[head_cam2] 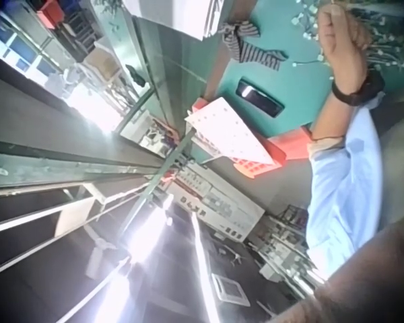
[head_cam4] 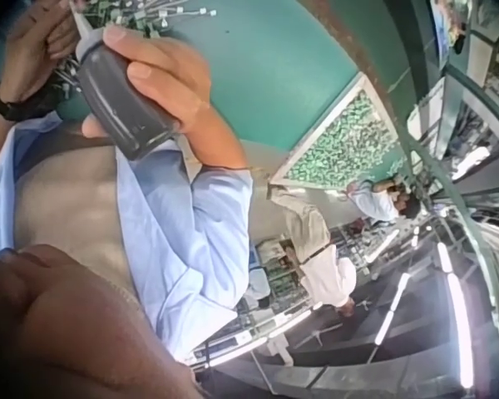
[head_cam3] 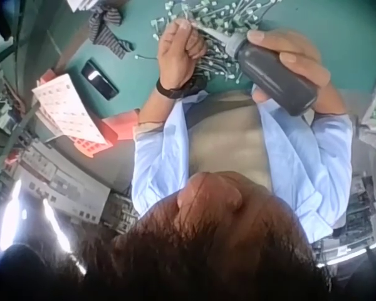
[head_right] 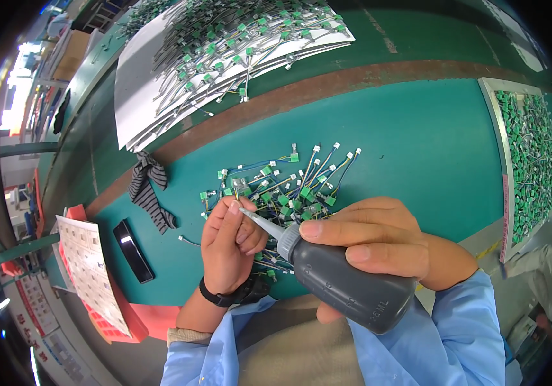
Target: The person picks up a wire assembly from a pile, applies liquid from a squeeze bottle to the connector, and places it onto a stack. After repeating this, the person wipes the tip of the bottle with a cloth and continues the process.
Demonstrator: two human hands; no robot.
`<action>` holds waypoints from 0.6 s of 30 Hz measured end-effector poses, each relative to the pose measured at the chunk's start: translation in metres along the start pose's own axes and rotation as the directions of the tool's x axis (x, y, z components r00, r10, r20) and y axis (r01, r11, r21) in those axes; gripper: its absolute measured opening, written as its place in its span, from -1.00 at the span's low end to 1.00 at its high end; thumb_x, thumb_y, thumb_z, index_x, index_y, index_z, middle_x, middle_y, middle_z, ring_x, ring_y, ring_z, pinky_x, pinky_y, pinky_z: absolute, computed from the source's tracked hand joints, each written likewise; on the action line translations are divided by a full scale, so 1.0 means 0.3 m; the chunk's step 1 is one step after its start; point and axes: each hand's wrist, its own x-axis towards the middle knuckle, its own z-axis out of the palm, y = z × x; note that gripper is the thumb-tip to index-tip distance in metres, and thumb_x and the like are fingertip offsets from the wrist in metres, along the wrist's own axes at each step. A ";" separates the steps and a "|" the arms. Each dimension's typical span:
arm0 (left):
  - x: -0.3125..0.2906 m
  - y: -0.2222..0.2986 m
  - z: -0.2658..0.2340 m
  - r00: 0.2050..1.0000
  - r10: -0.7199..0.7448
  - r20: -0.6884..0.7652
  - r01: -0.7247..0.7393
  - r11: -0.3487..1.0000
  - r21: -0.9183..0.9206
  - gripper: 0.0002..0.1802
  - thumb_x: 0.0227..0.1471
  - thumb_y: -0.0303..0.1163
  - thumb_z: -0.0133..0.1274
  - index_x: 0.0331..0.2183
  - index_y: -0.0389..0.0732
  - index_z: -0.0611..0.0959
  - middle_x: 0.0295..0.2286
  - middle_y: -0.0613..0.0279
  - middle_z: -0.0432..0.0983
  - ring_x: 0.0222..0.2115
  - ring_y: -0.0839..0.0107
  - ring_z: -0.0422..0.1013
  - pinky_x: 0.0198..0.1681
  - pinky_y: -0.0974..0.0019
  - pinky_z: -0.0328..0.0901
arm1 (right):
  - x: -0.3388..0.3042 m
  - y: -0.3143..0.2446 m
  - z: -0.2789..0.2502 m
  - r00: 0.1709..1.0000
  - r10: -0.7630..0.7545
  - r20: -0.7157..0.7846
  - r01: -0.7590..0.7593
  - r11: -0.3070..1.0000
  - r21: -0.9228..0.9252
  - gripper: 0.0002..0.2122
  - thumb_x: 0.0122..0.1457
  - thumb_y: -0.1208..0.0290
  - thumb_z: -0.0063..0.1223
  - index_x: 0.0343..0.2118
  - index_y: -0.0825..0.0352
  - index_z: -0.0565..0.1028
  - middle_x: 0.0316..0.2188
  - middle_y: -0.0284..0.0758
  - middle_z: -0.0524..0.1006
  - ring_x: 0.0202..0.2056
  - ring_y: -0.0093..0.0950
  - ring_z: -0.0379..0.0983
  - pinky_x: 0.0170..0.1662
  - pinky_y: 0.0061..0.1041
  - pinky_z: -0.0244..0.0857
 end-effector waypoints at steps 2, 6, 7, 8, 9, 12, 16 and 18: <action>-0.002 -0.006 -0.001 1.000 0.007 0.006 -0.007 0.999 0.032 -0.80 0.39 -0.31 -0.18 -0.23 -0.23 0.44 -0.63 0.45 0.12 -0.67 0.64 0.00 -0.59 0.48 -0.02 | 0.000 -0.002 0.000 1.000 0.007 0.012 -0.007 1.000 -0.005 -0.25 -0.09 0.05 0.49 0.03 0.26 0.21 -0.08 0.10 0.55 -0.36 -0.23 0.65 -0.41 -0.40 0.56; -0.008 -0.013 0.006 0.999 0.047 0.016 -0.048 0.993 0.111 -0.81 0.39 -0.33 -0.19 -0.28 -0.21 0.40 -0.63 0.44 0.13 -0.68 0.64 0.00 -0.60 0.48 -0.01 | 0.000 0.002 0.001 0.998 0.005 0.057 -0.004 1.000 -0.019 -0.20 -0.07 0.04 0.47 0.10 0.27 0.17 -0.03 0.13 0.50 -0.40 -0.21 0.62 -0.41 -0.33 0.54; -0.010 -0.014 0.009 0.998 0.066 0.022 -0.068 0.987 0.143 -0.81 0.39 -0.34 -0.19 -0.30 -0.20 0.39 -0.63 0.43 0.14 -0.68 0.64 0.01 -0.60 0.47 -0.01 | 0.000 0.001 0.001 0.998 0.009 0.059 -0.007 1.000 -0.025 -0.20 -0.07 0.04 0.48 0.10 0.27 0.17 -0.03 0.12 0.50 -0.40 -0.21 0.62 -0.41 -0.33 0.54; -0.011 -0.015 0.012 0.998 0.065 0.022 -0.067 0.988 0.142 -0.81 0.39 -0.34 -0.19 -0.30 -0.20 0.39 -0.63 0.43 0.14 -0.68 0.64 0.01 -0.60 0.47 -0.01 | 0.001 0.000 0.001 0.998 0.012 0.061 -0.010 0.999 -0.031 -0.20 -0.07 0.04 0.48 0.10 0.26 0.17 -0.03 0.12 0.50 -0.40 -0.21 0.62 -0.41 -0.33 0.54; -0.013 -0.016 0.014 0.996 0.087 0.015 -0.088 0.981 0.175 -0.82 0.38 -0.35 -0.18 -0.31 -0.20 0.38 -0.63 0.43 0.14 -0.68 0.64 0.01 -0.60 0.47 -0.01 | 0.001 0.000 0.001 0.998 0.015 0.063 -0.013 0.999 -0.037 -0.20 -0.07 0.05 0.48 0.10 0.26 0.17 -0.02 0.12 0.50 -0.40 -0.21 0.62 -0.41 -0.33 0.54; -0.017 -0.018 0.018 0.991 0.134 0.001 -0.130 0.962 0.241 -0.81 0.38 -0.38 -0.17 -0.34 -0.19 0.36 -0.63 0.42 0.15 -0.68 0.63 0.02 -0.60 0.47 0.00 | 0.000 -0.001 0.002 0.997 0.025 0.067 -0.023 0.999 -0.041 -0.20 -0.07 0.05 0.48 0.10 0.25 0.16 -0.02 0.11 0.50 -0.39 -0.20 0.62 -0.40 -0.33 0.54; -0.020 -0.021 0.018 0.987 0.159 0.016 -0.157 0.946 0.284 -0.84 0.37 -0.40 -0.17 -0.31 -0.22 0.38 -0.62 0.41 0.18 -0.67 0.63 0.04 -0.59 0.46 0.01 | 0.000 -0.001 0.001 0.996 0.038 0.080 -0.034 0.998 -0.046 -0.20 -0.07 0.05 0.48 0.10 0.25 0.16 -0.01 0.10 0.50 -0.38 -0.20 0.62 -0.40 -0.33 0.54; -0.023 -0.022 0.018 0.984 0.179 0.020 -0.176 0.929 0.325 -0.85 0.37 -0.40 -0.16 -0.29 -0.24 0.40 -0.62 0.40 0.20 -0.67 0.63 0.06 -0.58 0.46 0.02 | 0.001 -0.002 0.000 0.995 0.042 0.086 -0.038 0.998 -0.049 -0.20 -0.07 0.05 0.48 0.10 0.25 0.16 -0.01 0.10 0.50 -0.38 -0.20 0.62 -0.40 -0.33 0.54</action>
